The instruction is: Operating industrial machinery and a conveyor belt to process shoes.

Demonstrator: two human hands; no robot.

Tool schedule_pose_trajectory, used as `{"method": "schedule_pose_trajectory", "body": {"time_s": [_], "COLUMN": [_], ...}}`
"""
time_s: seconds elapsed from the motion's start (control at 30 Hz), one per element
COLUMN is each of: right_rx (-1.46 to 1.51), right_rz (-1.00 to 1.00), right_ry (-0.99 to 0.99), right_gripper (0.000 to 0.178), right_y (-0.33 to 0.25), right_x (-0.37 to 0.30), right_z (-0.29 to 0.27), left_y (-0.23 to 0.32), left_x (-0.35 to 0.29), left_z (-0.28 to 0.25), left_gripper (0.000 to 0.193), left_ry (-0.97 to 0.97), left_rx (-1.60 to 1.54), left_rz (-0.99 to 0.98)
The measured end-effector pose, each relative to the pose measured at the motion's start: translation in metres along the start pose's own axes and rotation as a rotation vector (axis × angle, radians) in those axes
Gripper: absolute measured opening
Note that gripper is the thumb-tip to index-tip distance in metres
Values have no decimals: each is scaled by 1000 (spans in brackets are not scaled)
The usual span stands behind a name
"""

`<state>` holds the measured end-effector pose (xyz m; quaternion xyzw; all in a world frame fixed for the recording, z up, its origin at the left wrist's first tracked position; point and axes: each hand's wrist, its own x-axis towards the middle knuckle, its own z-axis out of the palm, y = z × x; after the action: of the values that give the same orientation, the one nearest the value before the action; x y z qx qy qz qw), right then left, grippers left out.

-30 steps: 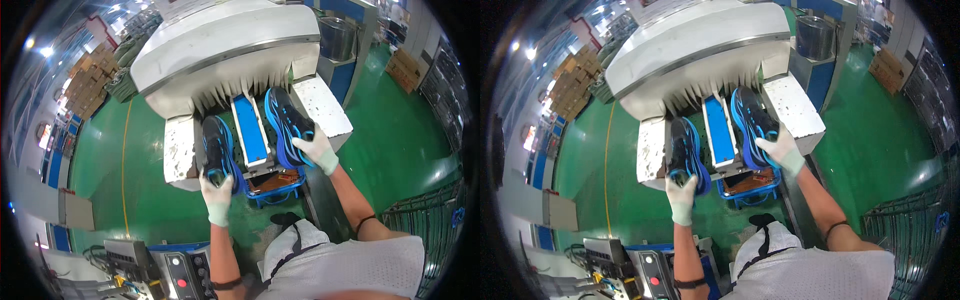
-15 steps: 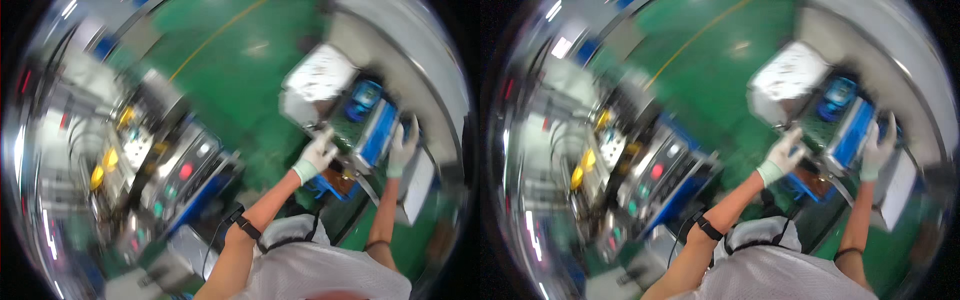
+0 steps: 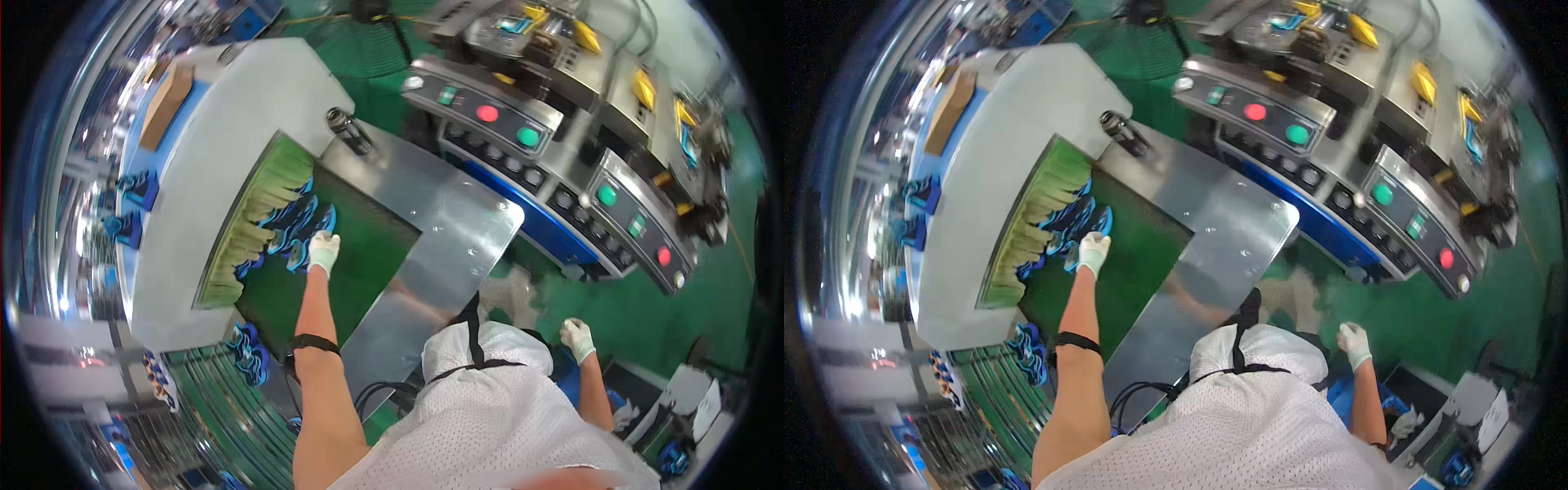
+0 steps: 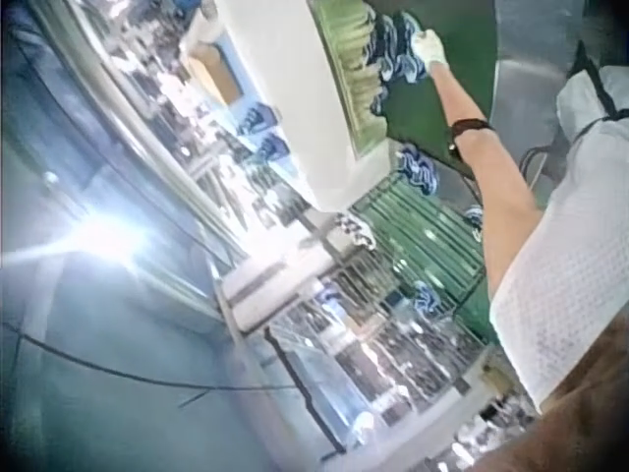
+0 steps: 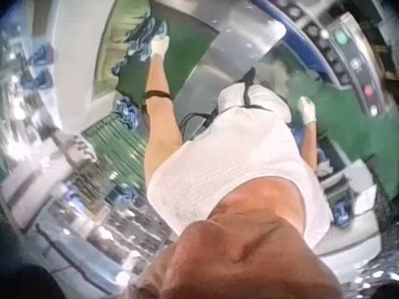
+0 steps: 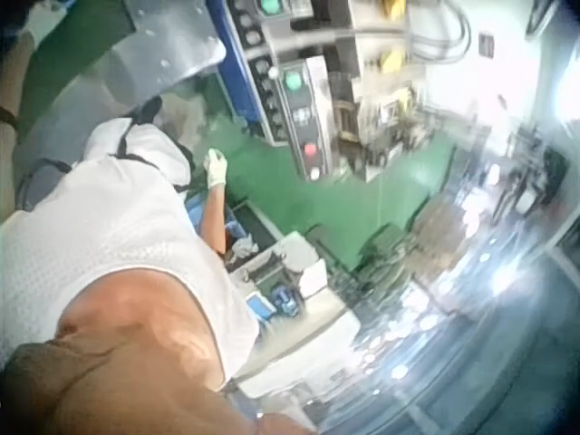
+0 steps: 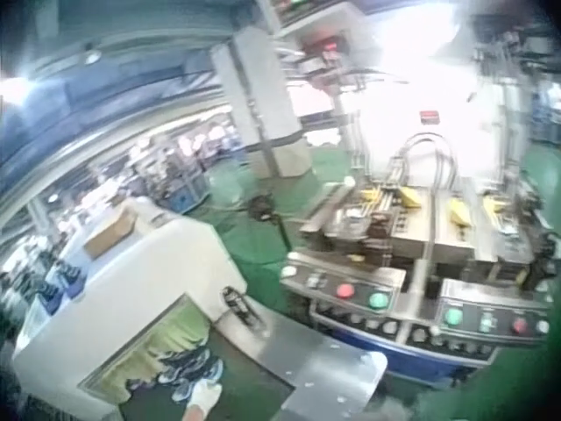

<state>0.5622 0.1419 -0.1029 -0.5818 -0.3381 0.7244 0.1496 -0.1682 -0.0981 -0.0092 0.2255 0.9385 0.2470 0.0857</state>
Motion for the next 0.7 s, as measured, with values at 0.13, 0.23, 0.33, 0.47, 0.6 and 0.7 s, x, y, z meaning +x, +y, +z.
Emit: {"method": "schedule_pose_trajectory", "body": {"time_s": [0.13,0.23,0.33,0.47,0.6,0.7], "right_rx": [-321,-430,-519,-688,-680,-962], "right_rz": [127,181,187,174,134,-82], "right_ry": [88,62,279,259,139,-8], "right_gripper": [29,43,44,37,40,46], "right_y": [-23,-27,-56,-78,-86,-119], "right_x": [1,9,-22,-18,8,6], "right_z": [73,84,110,132,172,223], "left_y": [-102,-150,-124,-121,-111,-64], "left_x": [87,137,153,128,115,55], "left_z": [-99,-120,-79,-33,-44,-14], "left_gripper": [30,33,57,68,64,68], "left_ry": [104,27,-209,-327,-419,-520], "left_rx": [23,80,270,742,491,340], "left_rz": [-22,-33,-119,-187,-162,-120]}}
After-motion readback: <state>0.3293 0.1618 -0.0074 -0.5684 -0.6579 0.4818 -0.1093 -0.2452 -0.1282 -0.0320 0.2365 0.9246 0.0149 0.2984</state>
